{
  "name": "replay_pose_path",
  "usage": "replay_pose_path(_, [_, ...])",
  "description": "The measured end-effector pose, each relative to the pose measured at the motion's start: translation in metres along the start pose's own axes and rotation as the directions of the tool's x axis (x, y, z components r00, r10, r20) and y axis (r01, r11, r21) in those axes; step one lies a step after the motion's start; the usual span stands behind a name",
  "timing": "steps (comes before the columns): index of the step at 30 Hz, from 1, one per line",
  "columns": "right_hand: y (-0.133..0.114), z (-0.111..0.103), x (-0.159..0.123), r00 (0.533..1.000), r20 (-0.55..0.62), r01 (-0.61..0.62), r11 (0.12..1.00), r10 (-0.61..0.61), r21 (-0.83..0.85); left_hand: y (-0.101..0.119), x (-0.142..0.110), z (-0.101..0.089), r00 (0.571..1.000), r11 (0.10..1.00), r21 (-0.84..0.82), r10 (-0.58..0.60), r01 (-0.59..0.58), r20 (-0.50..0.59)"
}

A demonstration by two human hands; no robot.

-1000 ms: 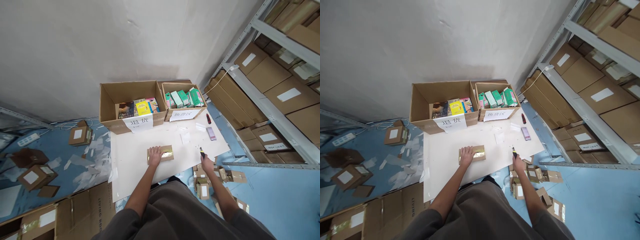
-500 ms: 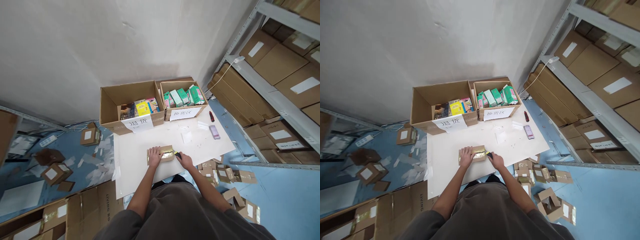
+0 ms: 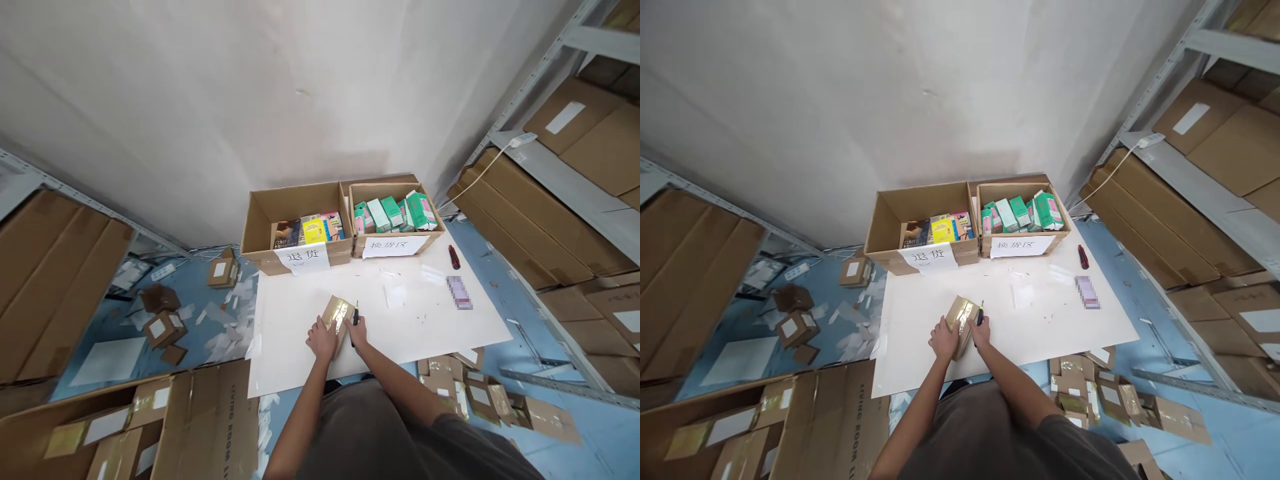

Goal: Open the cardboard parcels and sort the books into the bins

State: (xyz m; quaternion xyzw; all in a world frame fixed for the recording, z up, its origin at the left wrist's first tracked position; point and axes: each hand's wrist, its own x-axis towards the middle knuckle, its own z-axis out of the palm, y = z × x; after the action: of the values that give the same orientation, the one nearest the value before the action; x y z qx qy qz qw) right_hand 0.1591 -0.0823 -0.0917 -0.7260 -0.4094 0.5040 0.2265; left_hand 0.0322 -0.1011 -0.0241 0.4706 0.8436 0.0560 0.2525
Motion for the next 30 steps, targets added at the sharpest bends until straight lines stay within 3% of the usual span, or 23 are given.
replay_pose_path(3, [-0.028,0.010,0.017,0.998,-0.056,-0.021,0.997,0.017,-0.069,-0.021,-0.011,-0.006,0.988,0.997,-0.019,0.079,-0.077,0.132])
replay_pose_path(6, [-0.055,0.010,0.036,0.995,0.014,0.098,0.961,-0.098,-0.257,-0.043,-0.012,-0.011,0.975,0.982,0.015,0.184,-0.187,0.127])
replay_pose_path(8, [-0.066,0.008,0.046,0.985,0.066,0.173,0.929,-0.160,-0.328,-0.054,-0.006,-0.015,0.932,0.928,0.114,0.341,-0.355,0.125])
replay_pose_path(9, [-0.067,0.006,0.049,0.983,0.071,0.181,0.929,-0.167,-0.323,-0.057,-0.001,-0.017,0.878,0.866,0.159,0.449,-0.474,0.169])
replay_pose_path(11, [-0.060,-0.001,0.050,0.989,0.039,0.149,0.956,-0.144,-0.252,-0.060,0.011,-0.021,0.701,0.687,0.179,0.635,-0.704,0.325])
replay_pose_path(13, [-0.040,-0.010,0.043,0.995,-0.006,0.100,0.981,-0.102,-0.166,-0.059,0.023,-0.025,0.542,0.534,0.151,0.722,-0.832,0.430])
replay_pose_path(14, [-0.026,-0.015,0.036,0.996,-0.014,0.082,0.986,-0.085,-0.144,-0.057,0.029,-0.026,0.503,0.491,0.152,0.744,-0.858,0.440])
replay_pose_path(17, [0.021,-0.021,0.010,0.999,-0.011,0.037,0.989,-0.039,-0.141,-0.050,0.041,-0.027,0.464,0.425,0.188,0.793,-0.886,0.395])
replay_pose_path(20, [0.051,-0.010,-0.009,0.995,-0.101,-0.026,0.994,0.015,-0.106,-0.047,0.043,-0.023,0.443,0.393,0.205,0.815,-0.896,0.374])
replay_pose_path(22, [0.051,0.003,-0.012,0.987,-0.162,-0.033,0.996,0.019,-0.086,-0.052,0.040,-0.020,0.464,0.416,0.206,0.810,-0.886,0.359])
replay_pose_path(27, [-0.008,0.032,0.000,0.990,-0.135,0.020,0.979,-0.048,-0.204,-0.077,0.036,-0.029,0.618,0.593,0.176,0.743,-0.786,0.259])
replay_pose_path(30, [-0.043,0.033,0.005,0.993,-0.069,0.073,0.964,-0.094,-0.254,-0.086,0.041,-0.038,0.678,0.662,0.154,0.695,-0.733,0.241])
